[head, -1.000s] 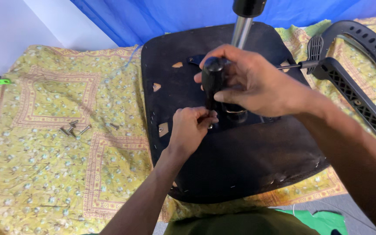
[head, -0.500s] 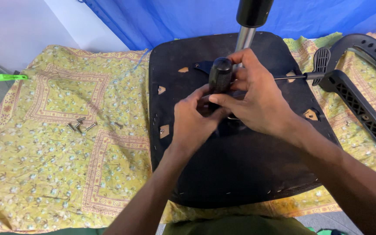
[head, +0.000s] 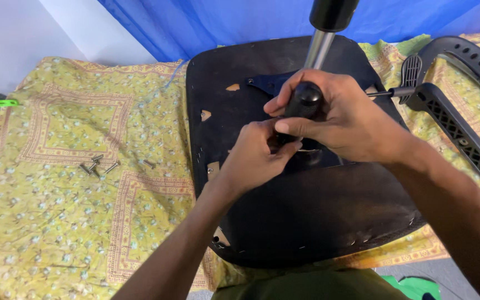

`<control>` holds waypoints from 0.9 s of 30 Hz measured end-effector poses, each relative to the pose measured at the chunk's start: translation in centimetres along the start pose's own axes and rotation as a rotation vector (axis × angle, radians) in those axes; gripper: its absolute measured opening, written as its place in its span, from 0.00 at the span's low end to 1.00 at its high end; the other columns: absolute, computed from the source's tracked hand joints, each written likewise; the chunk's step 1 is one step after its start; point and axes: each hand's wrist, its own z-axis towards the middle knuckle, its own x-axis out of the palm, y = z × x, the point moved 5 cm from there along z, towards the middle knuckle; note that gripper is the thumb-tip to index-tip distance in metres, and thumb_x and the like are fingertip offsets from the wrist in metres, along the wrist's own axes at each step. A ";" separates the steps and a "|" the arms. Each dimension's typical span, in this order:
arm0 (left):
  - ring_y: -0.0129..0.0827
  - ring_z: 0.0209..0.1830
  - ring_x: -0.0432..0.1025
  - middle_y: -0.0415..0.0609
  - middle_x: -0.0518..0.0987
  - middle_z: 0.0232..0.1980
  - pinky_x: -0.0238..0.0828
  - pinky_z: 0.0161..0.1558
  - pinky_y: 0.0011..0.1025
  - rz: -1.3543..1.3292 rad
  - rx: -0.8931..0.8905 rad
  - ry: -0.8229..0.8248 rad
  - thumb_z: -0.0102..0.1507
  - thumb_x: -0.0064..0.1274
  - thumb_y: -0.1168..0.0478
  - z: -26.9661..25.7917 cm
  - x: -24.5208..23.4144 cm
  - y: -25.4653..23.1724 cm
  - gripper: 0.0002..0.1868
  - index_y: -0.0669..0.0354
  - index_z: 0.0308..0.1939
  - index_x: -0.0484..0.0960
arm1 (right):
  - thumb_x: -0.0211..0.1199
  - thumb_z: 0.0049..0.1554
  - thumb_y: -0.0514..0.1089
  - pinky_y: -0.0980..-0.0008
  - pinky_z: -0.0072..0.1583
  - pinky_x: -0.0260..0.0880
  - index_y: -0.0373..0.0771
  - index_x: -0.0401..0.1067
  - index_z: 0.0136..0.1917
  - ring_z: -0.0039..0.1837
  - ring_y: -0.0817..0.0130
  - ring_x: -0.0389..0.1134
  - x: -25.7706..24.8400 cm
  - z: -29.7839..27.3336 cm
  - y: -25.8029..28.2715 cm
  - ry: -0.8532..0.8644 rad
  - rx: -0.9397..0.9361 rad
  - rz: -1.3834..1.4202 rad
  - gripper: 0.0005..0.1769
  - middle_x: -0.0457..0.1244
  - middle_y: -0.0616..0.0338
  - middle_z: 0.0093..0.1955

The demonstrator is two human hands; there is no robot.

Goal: The person uses a screwdriver to tighten screws on the underside of an office chair seat, securing the central gas-lift mechanism. The person repeatedly turns the screwdriver to fasten the components together.

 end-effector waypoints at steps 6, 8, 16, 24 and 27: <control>0.32 0.34 0.77 0.50 0.80 0.34 0.72 0.38 0.32 -0.114 -0.015 0.049 0.67 0.51 0.66 -0.4 1.6 1.0 0.06 0.67 0.44 0.78 | 0.69 0.57 0.39 0.69 0.53 0.80 0.36 0.69 0.51 0.50 0.69 0.75 1.1 -0.4 -0.2 -0.245 0.136 -0.160 0.13 0.71 0.55 0.49; 0.32 0.40 0.77 0.50 0.81 0.38 0.74 0.44 0.33 -0.168 0.015 0.138 0.69 0.51 0.65 0.1 1.5 1.5 0.07 0.67 0.47 0.77 | 0.69 0.57 0.38 0.68 0.56 0.81 0.36 0.70 0.53 0.53 0.68 0.76 0.9 0.4 0.6 -0.051 0.013 -0.113 0.12 0.72 0.54 0.51; 0.31 0.46 0.77 0.47 0.81 0.43 0.75 0.49 0.32 -0.255 0.021 0.367 0.70 0.48 0.65 1.3 0.9 2.8 0.04 0.63 0.47 0.74 | 0.60 0.58 0.32 0.63 0.59 0.76 0.35 0.64 0.63 0.66 0.63 0.71 0.0 0.8 0.0 0.219 0.079 0.106 0.19 0.67 0.49 0.65; 0.31 0.46 0.76 0.48 0.79 0.45 0.74 0.49 0.33 -0.272 0.001 0.059 0.70 0.44 0.67 -0.4 2.0 1.5 0.18 0.63 0.64 0.66 | 0.67 0.59 0.34 0.70 0.60 0.80 0.33 0.63 0.63 0.59 0.69 0.73 1.5 -0.8 0.1 -0.172 0.060 -0.001 0.22 0.68 0.53 0.57; 0.32 0.52 0.77 0.48 0.80 0.49 0.74 0.55 0.33 -0.224 -0.006 0.038 0.70 0.42 0.68 -0.4 2.7 1.8 0.19 0.64 0.65 0.66 | 0.70 0.55 0.35 0.72 0.59 0.80 0.34 0.63 0.62 0.56 0.72 0.73 1.6 -1.6 -0.8 -0.300 0.160 -0.027 0.25 0.69 0.55 0.53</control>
